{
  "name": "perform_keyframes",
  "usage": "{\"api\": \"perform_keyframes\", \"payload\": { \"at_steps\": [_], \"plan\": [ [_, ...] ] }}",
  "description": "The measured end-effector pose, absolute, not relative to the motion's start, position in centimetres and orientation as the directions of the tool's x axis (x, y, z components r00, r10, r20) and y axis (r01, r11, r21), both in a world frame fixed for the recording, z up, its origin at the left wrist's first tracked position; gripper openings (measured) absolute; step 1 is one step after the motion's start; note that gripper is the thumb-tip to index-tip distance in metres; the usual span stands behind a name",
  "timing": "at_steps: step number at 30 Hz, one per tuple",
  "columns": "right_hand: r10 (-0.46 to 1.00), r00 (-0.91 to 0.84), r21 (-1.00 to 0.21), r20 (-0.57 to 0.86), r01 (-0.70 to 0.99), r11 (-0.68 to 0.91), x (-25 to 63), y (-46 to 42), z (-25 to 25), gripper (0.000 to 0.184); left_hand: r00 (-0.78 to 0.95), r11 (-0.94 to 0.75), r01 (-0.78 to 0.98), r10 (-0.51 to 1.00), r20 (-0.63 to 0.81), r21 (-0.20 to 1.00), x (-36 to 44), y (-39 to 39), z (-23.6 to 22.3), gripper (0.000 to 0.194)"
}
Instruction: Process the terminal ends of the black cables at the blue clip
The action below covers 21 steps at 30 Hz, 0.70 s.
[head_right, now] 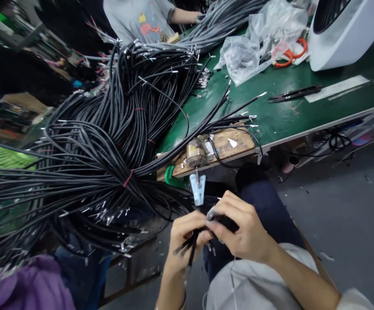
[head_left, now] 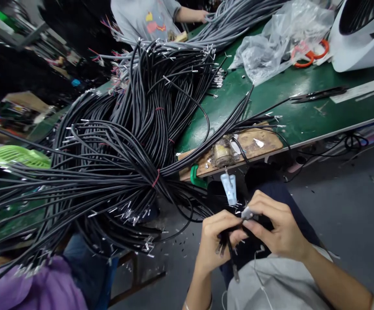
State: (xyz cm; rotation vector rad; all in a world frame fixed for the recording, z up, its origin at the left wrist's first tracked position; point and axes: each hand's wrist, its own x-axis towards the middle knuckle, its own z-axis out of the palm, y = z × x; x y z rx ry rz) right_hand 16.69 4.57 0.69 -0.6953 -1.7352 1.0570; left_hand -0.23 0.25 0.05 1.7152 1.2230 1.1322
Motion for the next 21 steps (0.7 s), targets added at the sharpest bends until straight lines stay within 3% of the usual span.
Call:
{"api": "perform_keyframes", "payload": {
  "at_steps": [6, 11, 13, 15, 18, 21],
  "plan": [
    [0.831, -0.339, -0.881, 0.441, 0.014, 0.473, 16.9, 4.7, 0.2, 0.007, 0.053, -0.248, 0.373, 0.968, 0.246, 0.894, 0.1, -0.6, 0.3, 0.015],
    [0.768, -0.215, -0.715, 0.604, 0.279, 0.641, 15.6, 4.1, -0.6, 0.016, 0.001, -0.162, 0.467, 0.983, 0.183, 0.869, 0.9, -0.7, 0.7, 0.012],
    [0.754, -0.142, -0.699, 0.642, 0.298, 0.651, 14.9, 3.8, -1.0, 0.017, -0.060, -0.131, 0.495, 0.981, 0.184, 0.859, 1.4, -0.7, 0.7, 0.007],
    [0.798, -0.073, -0.772, 0.598, 0.214, 0.598, 14.3, 3.5, -1.2, 0.016, -0.126, -0.108, 0.503, 0.972, 0.196, 0.858, 1.7, -0.8, 0.5, 0.002],
    [0.908, -0.031, -0.909, 0.418, -0.006, 0.418, 13.8, 3.3, -1.1, 0.018, -0.184, -0.098, 0.480, 0.960, 0.210, 0.872, 1.9, -1.0, 0.2, 0.002],
    [0.960, -0.053, -0.951, 0.273, -0.167, 0.261, 13.8, 3.7, -0.7, 0.020, -0.206, -0.096, 0.454, 0.956, 0.209, 0.886, 1.8, -1.1, -0.1, 0.004]
  ]
}}
